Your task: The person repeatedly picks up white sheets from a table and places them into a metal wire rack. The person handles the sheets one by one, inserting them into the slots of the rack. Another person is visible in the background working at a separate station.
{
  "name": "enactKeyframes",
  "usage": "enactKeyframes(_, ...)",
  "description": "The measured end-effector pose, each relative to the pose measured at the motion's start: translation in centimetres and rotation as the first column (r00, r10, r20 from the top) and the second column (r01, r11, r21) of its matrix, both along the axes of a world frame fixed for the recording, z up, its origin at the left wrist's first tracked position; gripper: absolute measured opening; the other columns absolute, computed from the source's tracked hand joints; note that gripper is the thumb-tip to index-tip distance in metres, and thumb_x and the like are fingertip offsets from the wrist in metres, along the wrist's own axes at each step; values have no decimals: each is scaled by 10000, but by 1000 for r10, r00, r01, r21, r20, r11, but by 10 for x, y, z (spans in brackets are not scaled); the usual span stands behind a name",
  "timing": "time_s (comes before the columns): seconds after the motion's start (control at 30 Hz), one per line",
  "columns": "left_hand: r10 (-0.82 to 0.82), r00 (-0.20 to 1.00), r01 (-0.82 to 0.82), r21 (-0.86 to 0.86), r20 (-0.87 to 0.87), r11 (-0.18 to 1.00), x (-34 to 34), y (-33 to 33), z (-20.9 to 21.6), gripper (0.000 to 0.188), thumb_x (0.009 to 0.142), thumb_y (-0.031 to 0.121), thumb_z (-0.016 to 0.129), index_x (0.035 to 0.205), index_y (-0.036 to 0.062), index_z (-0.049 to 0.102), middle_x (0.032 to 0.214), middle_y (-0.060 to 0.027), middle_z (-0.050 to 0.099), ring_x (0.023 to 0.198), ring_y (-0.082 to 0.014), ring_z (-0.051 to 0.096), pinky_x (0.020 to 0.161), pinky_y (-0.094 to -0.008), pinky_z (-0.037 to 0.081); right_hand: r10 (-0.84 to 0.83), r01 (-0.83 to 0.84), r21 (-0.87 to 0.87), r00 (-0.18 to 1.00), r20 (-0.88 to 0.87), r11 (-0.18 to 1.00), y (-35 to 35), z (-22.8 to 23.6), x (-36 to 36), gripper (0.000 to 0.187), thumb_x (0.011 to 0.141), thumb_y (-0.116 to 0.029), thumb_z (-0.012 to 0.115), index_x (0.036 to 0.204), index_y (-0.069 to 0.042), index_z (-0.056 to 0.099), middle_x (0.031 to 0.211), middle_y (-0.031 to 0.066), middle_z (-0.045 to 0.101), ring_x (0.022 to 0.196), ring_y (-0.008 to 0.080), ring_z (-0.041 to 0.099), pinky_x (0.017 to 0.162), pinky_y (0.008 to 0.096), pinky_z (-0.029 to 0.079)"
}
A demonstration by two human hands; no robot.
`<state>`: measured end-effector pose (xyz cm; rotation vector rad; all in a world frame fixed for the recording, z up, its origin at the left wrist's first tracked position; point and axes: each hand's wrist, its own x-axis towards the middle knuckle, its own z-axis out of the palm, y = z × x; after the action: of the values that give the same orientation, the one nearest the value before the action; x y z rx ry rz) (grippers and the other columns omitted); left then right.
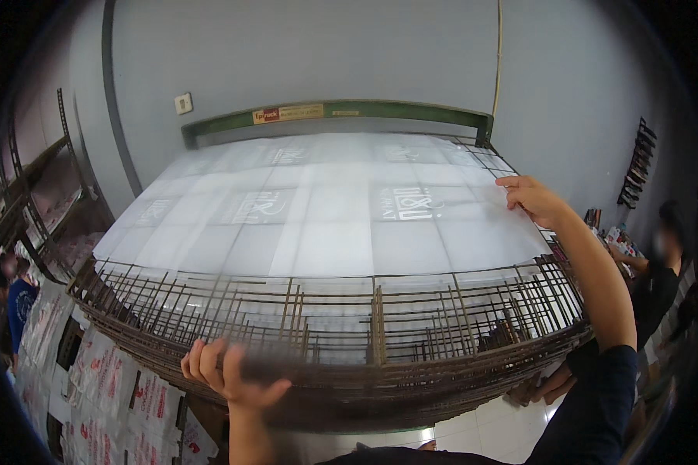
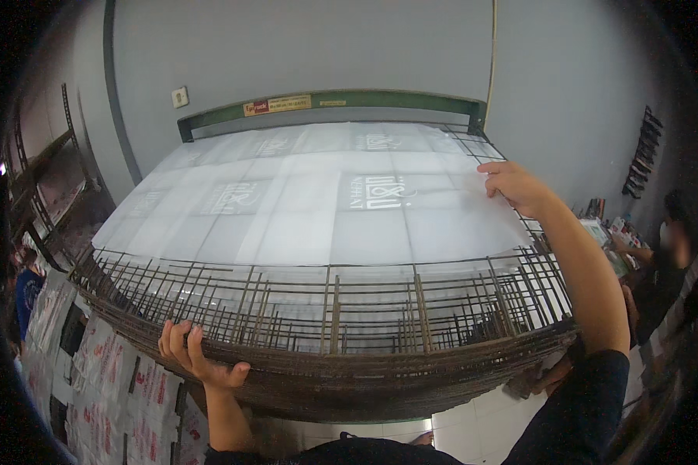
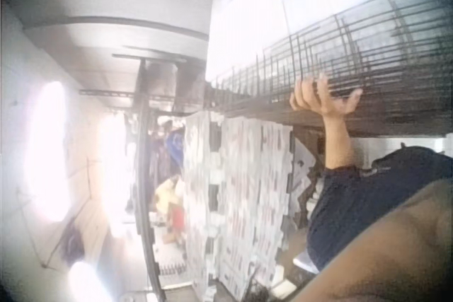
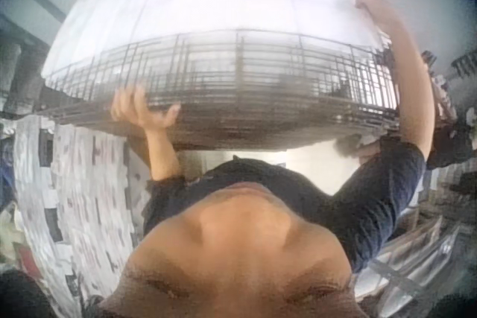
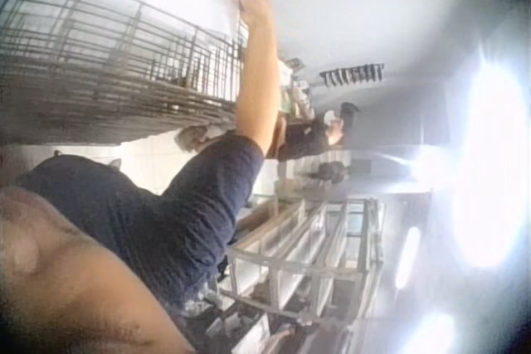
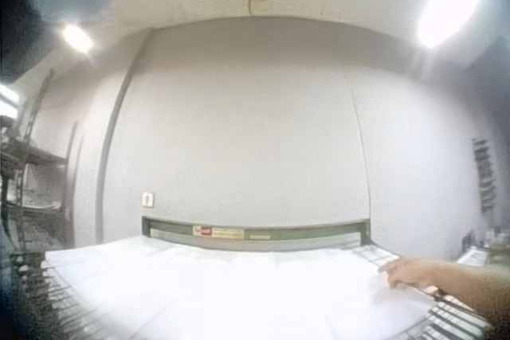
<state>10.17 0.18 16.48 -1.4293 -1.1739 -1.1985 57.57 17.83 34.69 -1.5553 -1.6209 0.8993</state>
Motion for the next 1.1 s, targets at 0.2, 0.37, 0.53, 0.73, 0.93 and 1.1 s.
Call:
enactKeyframes(0.2, 18, 999, -18, -13, -27, 1000, 0, 0, 0, 746, 757, 723, 363, 1120, 82, 476, 1091, -132, 471, 1121, -375, 387, 915, -551, 272, 37, -38, 69, 999, 20, 997, 12, -9, 13, 540, 705, -10, 485, 1242, 37, 456, 929, 87, 510, 737, 113, 474, 642, 202, 379)
enactKeyframes(0.37, 36, 999, -37, -25, -30, 999, -1, -4, 2, 745, 764, 719, 354, 1115, 73, 474, 1095, -134, 473, 1137, -377, 383, 929, -544, 265, 22, -24, 25, 997, 68, 999, 12, -5, 8, 545, 706, -14, 506, 1247, 28, 447, 1029, 131, 560, 852, 177, 540, 688, 216, 431)
enactKeyframes(0.53, 19, 999, -19, 6, -31, 1000, 4, 2, 3, 758, 781, 707, 337, 1132, 53, 486, 1129, -146, 473, 1168, -355, 378, 950, -530, 273, -420, -198, 701, 679, 602, 685, 27, -8, 51, 538, 702, -169, 607, 1209, -19, 511, 1018, 170, 606, 959, 294, 573, 862, 378, 449)
enactKeyframes(0.73, 73, 990, -71, 15, -117, 997, -3, 0, 8, 736, 828, 655, 328, 1228, 52, 463, 1208, -145, 468, 1189, -333, 394, 970, -518, 285, -413, 227, 823, 910, 10, 520, -48, 89, 55, 332, 798, -124, 591, 1101, 8, 572, 815, 98, 617, 738, 155, 575, 687, 284, 456)
enactKeyframes(0.93, 207, 948, -193, 82, -241, 978, -6, 6, 10, 617, 920, 528, 253, 1248, 37, 428, 1253, -166, 452, 1196, -319, 410, 1006, -502, 326, -435, 330, 925, 872, -223, 187, -182, 97, 123, 313, 834, -183, 578, 1111, -36, 578, 835, 60, 627, 695, 122, 575, 643, 239, 456)
enactKeyframes(1.1, -31, 994, 11, 183, 107, 983, 77, -5, 22, 623, 928, 510, 238, 1236, -1, 417, 1235, -185, 461, 1175, -317, 435, 1008, -479, 333, -257, 425, 899, 885, -389, 102, -227, 16, 251, 347, 800, -211, 592, 1083, -11, 579, 921, 101, 625, 759, 156, 582, 699, 263, 464)
